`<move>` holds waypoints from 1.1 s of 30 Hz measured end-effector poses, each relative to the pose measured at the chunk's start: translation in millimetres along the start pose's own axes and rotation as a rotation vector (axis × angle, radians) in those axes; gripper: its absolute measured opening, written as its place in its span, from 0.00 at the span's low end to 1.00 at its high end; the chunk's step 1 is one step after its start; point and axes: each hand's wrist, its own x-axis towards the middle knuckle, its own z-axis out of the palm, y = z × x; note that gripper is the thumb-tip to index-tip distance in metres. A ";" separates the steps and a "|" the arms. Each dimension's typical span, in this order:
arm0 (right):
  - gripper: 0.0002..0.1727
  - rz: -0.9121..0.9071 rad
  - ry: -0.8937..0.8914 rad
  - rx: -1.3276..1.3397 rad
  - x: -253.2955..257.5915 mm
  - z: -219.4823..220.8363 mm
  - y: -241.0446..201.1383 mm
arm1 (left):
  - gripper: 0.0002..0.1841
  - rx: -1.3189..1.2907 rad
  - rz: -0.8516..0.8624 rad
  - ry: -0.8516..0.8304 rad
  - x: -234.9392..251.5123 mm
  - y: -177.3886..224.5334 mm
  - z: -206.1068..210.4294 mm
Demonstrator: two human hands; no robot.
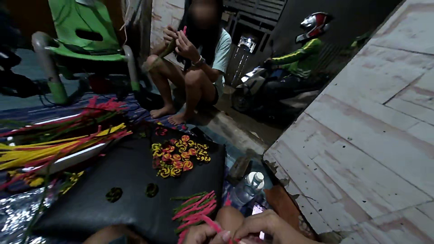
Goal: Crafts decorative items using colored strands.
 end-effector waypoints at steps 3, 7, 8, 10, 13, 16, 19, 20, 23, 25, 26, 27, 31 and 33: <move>0.13 0.032 -0.047 0.090 4.6 5.3 3.9 | 0.19 0.376 0.136 0.008 -2.6 -0.7 -6.1; 0.13 0.097 0.011 0.171 7.8 9.2 6.4 | 0.15 0.751 0.324 0.115 -5.5 9.3 -5.3; 0.13 0.155 0.014 0.200 8.1 8.1 4.0 | 0.14 0.858 0.374 0.132 -6.3 11.2 -5.2; 0.12 0.269 0.009 0.268 9.5 4.7 -0.7 | 0.10 1.089 0.525 0.194 -7.3 13.2 -4.3; 0.12 0.315 -0.039 0.309 9.4 0.1 -1.5 | 0.10 1.327 0.680 0.176 -7.1 20.9 -1.7; 0.15 0.111 -0.009 0.105 2.1 0.1 6.0 | 0.11 1.461 0.672 0.105 -3.6 25.5 2.7; 0.15 -0.182 0.132 -0.268 -3.2 2.0 14.9 | 0.08 1.334 0.589 0.001 3.1 27.9 4.8; 0.15 -0.325 0.196 -0.428 -3.6 2.1 18.7 | 0.08 1.153 0.479 -0.078 4.8 30.3 3.9; 0.13 -0.681 0.303 -0.852 -10.0 0.7 19.0 | 0.14 0.286 -0.047 -0.410 11.8 31.3 -11.6; 0.12 -0.692 0.327 -0.888 -15.2 1.3 19.2 | 0.12 -0.054 -0.226 -0.487 12.6 24.5 -13.8; 0.12 -0.653 0.340 -0.830 -15.4 2.8 23.3 | 0.12 -0.019 -0.181 -0.459 10.8 22.4 -11.6; 0.14 -0.598 0.337 -0.755 -15.8 5.0 27.3 | 0.12 0.171 -0.045 -0.403 8.8 20.6 -8.6; 0.14 -0.359 0.256 -0.577 -21.6 13.9 31.1 | 0.07 1.191 0.549 -0.227 8.5 11.1 3.5; 0.13 -0.177 0.194 -0.487 -24.4 13.8 24.4 | 0.08 1.316 0.630 -0.244 8.0 8.4 6.6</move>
